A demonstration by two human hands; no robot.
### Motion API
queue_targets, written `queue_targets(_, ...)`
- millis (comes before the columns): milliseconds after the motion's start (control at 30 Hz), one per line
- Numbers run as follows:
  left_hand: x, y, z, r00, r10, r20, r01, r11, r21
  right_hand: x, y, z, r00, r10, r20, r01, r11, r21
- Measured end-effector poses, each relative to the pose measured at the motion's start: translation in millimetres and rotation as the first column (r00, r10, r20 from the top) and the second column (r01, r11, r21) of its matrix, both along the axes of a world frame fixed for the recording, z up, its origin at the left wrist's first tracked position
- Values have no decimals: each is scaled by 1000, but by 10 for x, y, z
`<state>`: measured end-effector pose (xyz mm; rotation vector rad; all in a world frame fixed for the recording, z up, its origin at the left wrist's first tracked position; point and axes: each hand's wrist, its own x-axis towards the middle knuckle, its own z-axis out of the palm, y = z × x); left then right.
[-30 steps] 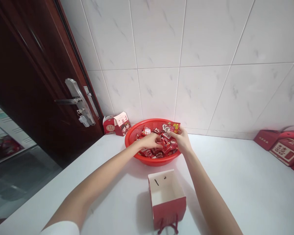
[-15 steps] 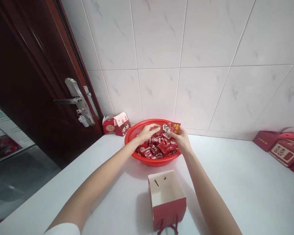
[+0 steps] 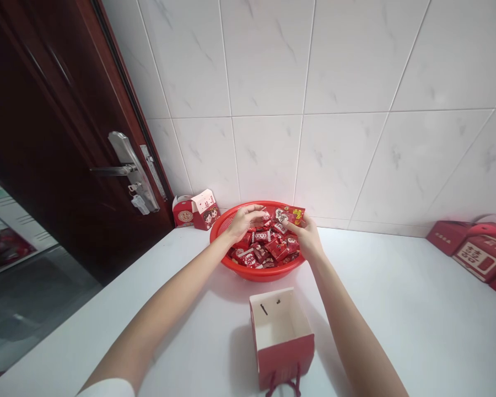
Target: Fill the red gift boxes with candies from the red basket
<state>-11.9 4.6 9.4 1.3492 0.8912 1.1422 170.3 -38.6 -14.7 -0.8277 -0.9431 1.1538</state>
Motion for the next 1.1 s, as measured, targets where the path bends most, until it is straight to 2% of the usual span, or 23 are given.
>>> queue_targets(100, -13, -15, 22, 997, -56, 60, 55, 998, 21, 6, -7, 11, 1000, -3, -8, 3, 1000, -14)
queue_targets(233, -17, -89, 78, 990, 6, 144, -9, 1000, 22, 14, -42, 77, 1000, 0, 5, 1, 999, -43)
queue_targets(333, -6, -264, 133, 988, 1, 156, -8, 999, 44, 21, -147, 229, 999, 32, 36, -32, 999, 2)
queue_targets(433, -8, -574, 222, 992, -5, 130, -6, 996, 88, 63, -377, 476, 984, 112, 137, -127, 987, 102)
queue_targets(533, -58, -948, 364, 998, -61, 6, 60, 992, 111, 151, -712, 738, 925, 142, 352, -217, 958, 185)
queue_targets(600, -118, -1176, 475, 985, -123, -124, 135, 986, 94, 209, -945, 870, 858, 136, 495, -251, 952, 175)
queue_targets(667, -180, -1357, 570, 941, -212, -265, 240, 967, 81, 242, -1142, 945, 795, 178, 580, -309, 941, 135)
queue_targets(767, -238, -1527, 640, 833, -328, -446, 385, 922, 40, 228, -1326, 966, 717, 215, 663, -355, 931, 83)
queue_targets(867, -242, -1603, 631, 749, -313, -584, 407, 913, 32, 175, -1390, 943, 607, 187, 772, -363, 930, 60)
queue_targets(967, -226, -1628, 598, 712, -277, -646, 404, 913, 53, 141, -1404, 923, 539, 161, 827, -375, 925, 65)
queue_targets(1100, -234, -1640, 594, 661, -349, -664, 472, 882, 5, 137, -1415, 902, 471, 188, 862, -400, 916, 19)
